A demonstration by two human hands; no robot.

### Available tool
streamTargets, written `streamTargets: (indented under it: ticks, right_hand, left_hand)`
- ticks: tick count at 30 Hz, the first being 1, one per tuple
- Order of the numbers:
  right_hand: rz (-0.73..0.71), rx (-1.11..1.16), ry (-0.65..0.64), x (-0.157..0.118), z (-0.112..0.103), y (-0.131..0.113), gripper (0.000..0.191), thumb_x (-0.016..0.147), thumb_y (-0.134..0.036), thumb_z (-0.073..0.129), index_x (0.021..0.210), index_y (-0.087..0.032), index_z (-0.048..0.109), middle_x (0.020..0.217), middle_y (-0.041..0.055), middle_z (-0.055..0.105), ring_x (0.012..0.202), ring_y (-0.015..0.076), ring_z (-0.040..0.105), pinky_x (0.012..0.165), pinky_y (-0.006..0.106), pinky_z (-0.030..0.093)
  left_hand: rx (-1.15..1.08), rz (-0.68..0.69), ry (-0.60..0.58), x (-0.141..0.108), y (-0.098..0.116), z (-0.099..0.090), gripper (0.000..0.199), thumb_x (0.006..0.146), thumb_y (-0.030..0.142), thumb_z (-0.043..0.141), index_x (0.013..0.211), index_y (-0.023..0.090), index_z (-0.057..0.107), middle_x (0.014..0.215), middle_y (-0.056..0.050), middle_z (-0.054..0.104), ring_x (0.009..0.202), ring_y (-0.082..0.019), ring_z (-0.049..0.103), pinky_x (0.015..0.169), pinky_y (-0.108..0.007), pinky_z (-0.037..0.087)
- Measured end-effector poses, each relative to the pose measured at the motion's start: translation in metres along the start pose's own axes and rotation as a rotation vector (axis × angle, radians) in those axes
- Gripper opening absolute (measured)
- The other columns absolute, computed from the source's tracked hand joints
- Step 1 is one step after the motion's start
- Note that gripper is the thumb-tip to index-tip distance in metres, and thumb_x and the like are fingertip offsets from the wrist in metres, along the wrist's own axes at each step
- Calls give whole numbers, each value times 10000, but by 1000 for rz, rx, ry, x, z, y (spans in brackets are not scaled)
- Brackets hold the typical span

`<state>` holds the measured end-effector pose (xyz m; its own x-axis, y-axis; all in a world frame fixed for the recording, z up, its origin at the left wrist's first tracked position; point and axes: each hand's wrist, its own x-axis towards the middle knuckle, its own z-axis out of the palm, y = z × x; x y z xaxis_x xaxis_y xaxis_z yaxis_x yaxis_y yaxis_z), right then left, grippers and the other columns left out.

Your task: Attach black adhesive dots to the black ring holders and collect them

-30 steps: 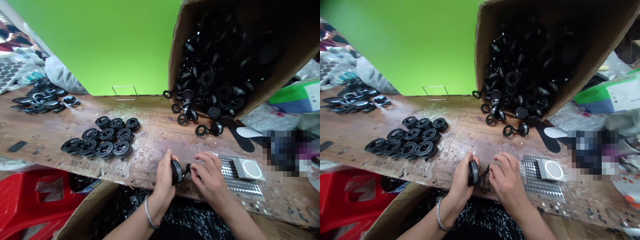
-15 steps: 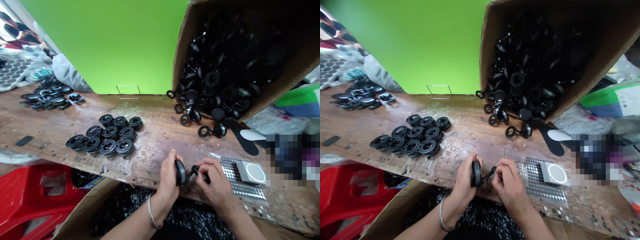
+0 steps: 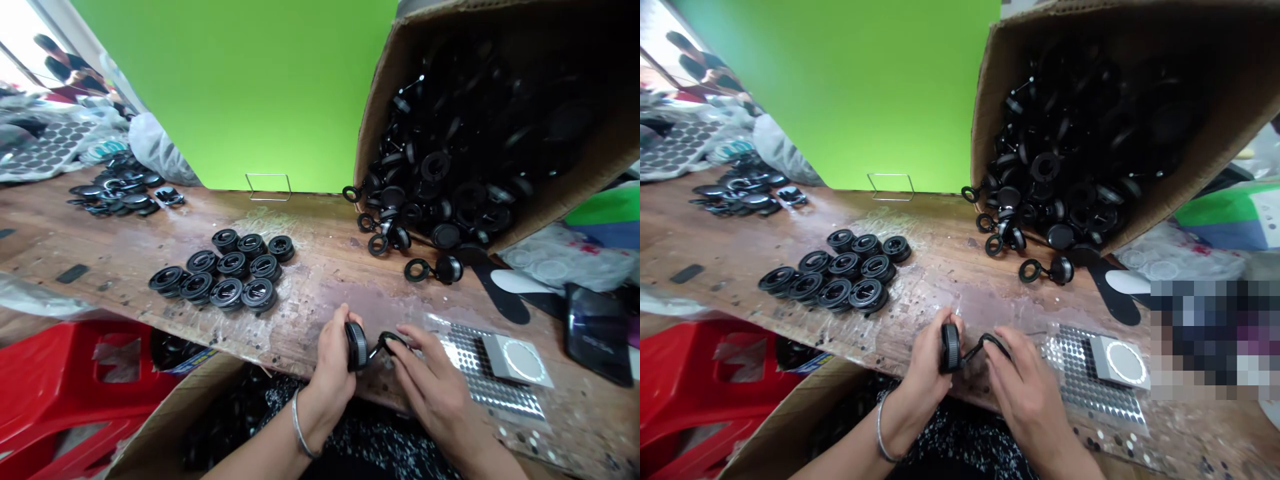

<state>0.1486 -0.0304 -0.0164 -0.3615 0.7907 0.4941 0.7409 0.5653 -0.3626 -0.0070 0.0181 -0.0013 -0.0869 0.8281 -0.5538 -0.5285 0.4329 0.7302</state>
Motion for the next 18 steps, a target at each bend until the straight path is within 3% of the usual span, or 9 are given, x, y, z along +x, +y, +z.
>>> streamTargets:
  ticks: [3, 6, 10, 13, 15, 18]
  right_hand:
    - [28, -120, 22, -7, 15, -9, 542, 904, -93, 487, 1427, -222, 426, 1389, 169, 440, 1271, 322, 453, 981, 525, 459]
    - [107, -106, 51, -5, 26, -21, 554, 919, -153, 491, 1455, -250, 390, 1385, 164, 459, 1276, 344, 450, 999, 591, 415]
    - [285, 424, -38, 22, 24, -34, 404, 967, -306, 464, 1371, -324, 452, 1366, 86, 495, 1219, 242, 536, 988, 419, 482]
    - [468, 849, -194, 53, 26, -45, 408, 1006, -415, 343, 1386, -280, 400, 1269, 80, 579, 1052, 182, 633, 865, 311, 536]
    - [492, 920, -335, 75, 31, -54, 423, 1013, -456, 276, 1289, -238, 511, 1094, 63, 658, 900, 168, 657, 758, 278, 536]
    - [324, 701, -416, 104, 41, -66, 399, 1009, -402, 297, 1093, -217, 640, 959, 42, 685, 867, 168, 639, 766, 274, 493]
  left_hand:
    - [-32, 18, -17, 5, 10, -6, 335, 729, 461, 614, 598, 161, 541, 537, 35, 474, 468, -85, 389, 472, -212, 318]
    - [-76, 35, -47, 9, 19, -15, 313, 745, 413, 613, 578, 160, 535, 526, 33, 469, 462, -83, 386, 476, -212, 324]
    - [-244, -110, -235, 9, 27, -36, 339, 753, 377, 620, 520, 172, 483, 465, 50, 387, 420, -76, 325, 444, -209, 289]
    - [-283, -120, -347, 7, 33, -58, 398, 788, 413, 617, 508, 170, 472, 460, 52, 361, 422, -72, 315, 454, -202, 292]
    - [-168, 11, -277, 6, 39, -77, 430, 839, 488, 563, 559, 164, 530, 508, 24, 444, 475, -96, 403, 512, -217, 358]
    - [259, 351, -28, 3, 52, -111, 455, 928, 525, 411, 822, 174, 681, 813, -59, 650, 790, -195, 592, 770, -306, 462]
